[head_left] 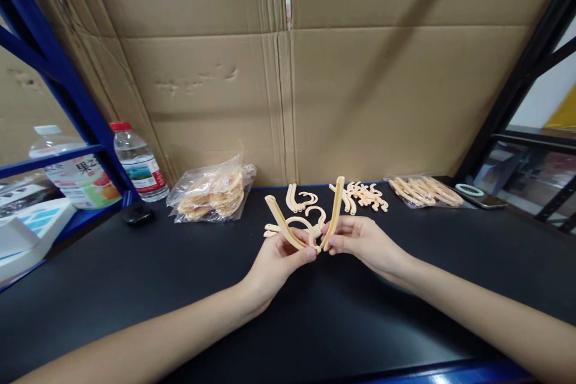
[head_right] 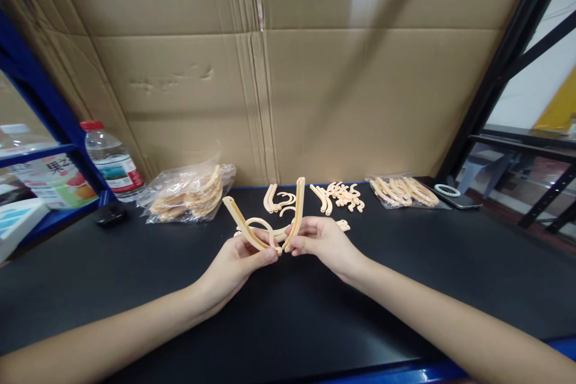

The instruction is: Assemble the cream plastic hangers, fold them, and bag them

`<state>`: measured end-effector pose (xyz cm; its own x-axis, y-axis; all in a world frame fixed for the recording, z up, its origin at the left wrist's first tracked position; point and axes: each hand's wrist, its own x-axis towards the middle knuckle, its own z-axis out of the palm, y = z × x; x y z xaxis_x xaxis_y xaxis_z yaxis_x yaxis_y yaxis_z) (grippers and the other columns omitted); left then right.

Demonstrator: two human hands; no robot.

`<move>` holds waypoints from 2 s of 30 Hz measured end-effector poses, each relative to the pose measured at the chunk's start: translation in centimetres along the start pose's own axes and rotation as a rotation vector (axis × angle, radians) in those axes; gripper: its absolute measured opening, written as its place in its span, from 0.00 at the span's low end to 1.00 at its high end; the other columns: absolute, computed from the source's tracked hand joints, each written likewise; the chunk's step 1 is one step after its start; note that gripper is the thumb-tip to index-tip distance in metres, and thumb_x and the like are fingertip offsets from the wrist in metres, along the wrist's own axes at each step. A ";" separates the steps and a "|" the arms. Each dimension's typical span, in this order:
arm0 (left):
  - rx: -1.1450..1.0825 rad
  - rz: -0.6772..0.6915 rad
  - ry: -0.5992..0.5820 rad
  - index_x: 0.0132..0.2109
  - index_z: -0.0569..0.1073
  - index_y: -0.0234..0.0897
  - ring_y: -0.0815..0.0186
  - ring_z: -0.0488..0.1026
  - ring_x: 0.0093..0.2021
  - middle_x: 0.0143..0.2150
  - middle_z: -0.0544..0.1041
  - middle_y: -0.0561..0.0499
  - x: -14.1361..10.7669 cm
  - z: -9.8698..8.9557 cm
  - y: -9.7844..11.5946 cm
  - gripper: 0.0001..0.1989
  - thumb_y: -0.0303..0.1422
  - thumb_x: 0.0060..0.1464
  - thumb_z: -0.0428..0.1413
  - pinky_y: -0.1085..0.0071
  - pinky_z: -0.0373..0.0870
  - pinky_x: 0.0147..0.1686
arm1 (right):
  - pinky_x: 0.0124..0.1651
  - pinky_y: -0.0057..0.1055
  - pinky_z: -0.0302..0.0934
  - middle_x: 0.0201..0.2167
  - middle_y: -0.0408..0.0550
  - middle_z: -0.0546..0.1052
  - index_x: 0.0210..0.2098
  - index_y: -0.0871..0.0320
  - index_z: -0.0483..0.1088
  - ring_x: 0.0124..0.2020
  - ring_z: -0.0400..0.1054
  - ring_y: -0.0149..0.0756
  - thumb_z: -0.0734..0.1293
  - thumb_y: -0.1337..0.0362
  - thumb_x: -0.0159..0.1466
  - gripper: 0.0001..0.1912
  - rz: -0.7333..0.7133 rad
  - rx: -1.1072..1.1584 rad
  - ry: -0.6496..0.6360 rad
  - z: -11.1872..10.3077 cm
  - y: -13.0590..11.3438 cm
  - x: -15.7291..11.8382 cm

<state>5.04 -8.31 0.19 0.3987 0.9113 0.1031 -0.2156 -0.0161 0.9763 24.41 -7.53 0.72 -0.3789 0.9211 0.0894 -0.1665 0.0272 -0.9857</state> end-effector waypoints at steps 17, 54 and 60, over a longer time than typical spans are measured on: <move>0.184 0.051 -0.001 0.32 0.75 0.36 0.63 0.72 0.35 0.31 0.77 0.51 -0.8 0.6 0.3 0.08 0.33 0.43 0.65 0.67 0.66 0.41 | 0.34 0.31 0.69 0.28 0.44 0.78 0.29 0.58 0.74 0.29 0.72 0.33 0.71 0.68 0.50 0.06 -0.095 -0.170 -0.007 1.5 -0.4 -0.6; 0.178 0.055 0.184 0.35 0.71 0.32 0.67 0.76 0.33 0.29 0.78 0.51 -0.1 -0.2 0.7 0.17 0.34 0.39 0.68 0.72 0.73 0.38 | 0.27 0.25 0.65 0.24 0.40 0.71 0.33 0.60 0.69 0.22 0.67 0.25 0.75 0.62 0.49 0.16 -0.148 -0.259 -0.091 -6.3 -3.2 -0.4; 0.082 0.012 0.241 0.36 0.70 0.33 0.67 0.77 0.36 0.32 0.78 0.50 0.4 -1.1 0.8 0.18 0.35 0.39 0.68 0.74 0.73 0.38 | 0.31 0.27 0.63 0.27 0.41 0.71 0.28 0.59 0.68 0.29 0.68 0.30 0.74 0.61 0.50 0.13 -0.139 -0.602 -0.248 -7.3 -3.8 -0.7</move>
<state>4.07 -7.56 0.84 0.1706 0.9824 0.0759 -0.1417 -0.0518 0.9885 31.97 -5.38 3.37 -0.6010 0.7785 0.1809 0.2814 0.4179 -0.8638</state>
